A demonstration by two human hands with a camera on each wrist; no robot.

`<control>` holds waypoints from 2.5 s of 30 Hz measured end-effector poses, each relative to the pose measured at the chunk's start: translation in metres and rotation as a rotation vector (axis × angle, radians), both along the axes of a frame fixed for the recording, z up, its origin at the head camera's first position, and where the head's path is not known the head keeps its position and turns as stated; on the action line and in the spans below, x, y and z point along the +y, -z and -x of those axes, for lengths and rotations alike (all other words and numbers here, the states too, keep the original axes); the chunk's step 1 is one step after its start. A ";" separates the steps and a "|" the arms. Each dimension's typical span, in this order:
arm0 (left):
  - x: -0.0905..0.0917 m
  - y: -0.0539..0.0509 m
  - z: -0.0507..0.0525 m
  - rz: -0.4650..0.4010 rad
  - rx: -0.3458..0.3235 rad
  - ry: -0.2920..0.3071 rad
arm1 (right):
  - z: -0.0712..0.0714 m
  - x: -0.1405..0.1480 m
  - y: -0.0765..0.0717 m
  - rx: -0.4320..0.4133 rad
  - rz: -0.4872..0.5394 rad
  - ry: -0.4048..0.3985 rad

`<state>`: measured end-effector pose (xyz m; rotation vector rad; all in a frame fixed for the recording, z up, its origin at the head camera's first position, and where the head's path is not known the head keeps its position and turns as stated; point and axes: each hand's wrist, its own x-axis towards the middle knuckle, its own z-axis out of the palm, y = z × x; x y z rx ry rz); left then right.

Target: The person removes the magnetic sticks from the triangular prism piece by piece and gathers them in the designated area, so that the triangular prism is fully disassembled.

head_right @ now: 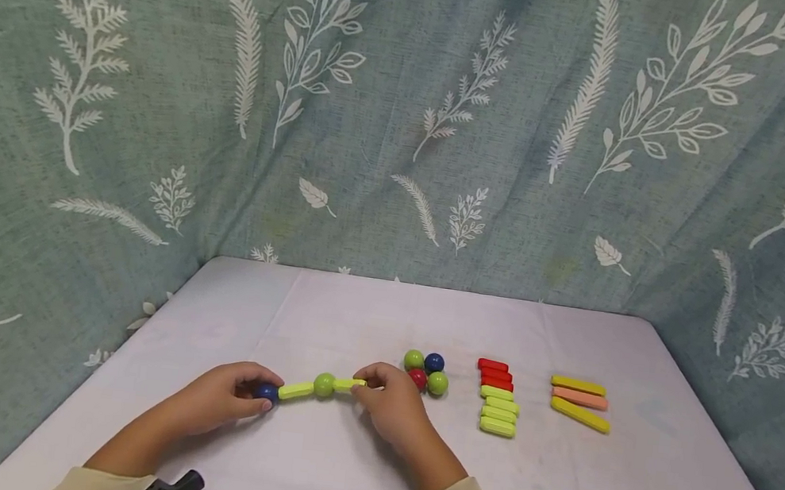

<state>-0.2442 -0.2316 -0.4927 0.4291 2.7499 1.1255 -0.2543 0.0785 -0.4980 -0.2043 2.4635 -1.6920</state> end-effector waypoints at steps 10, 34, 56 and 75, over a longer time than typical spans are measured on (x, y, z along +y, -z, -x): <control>-0.003 0.000 0.000 -0.025 0.018 -0.003 | 0.000 0.007 0.004 0.015 0.000 -0.070; -0.003 -0.001 0.000 -0.028 0.010 -0.004 | -0.005 0.005 -0.003 0.089 -0.168 -0.061; 0.002 -0.001 0.003 -0.037 -0.010 0.008 | -0.009 0.025 0.001 0.070 -0.175 -0.109; -0.002 0.001 0.002 -0.012 -0.031 -0.019 | -0.031 0.091 -0.022 0.009 -0.218 0.054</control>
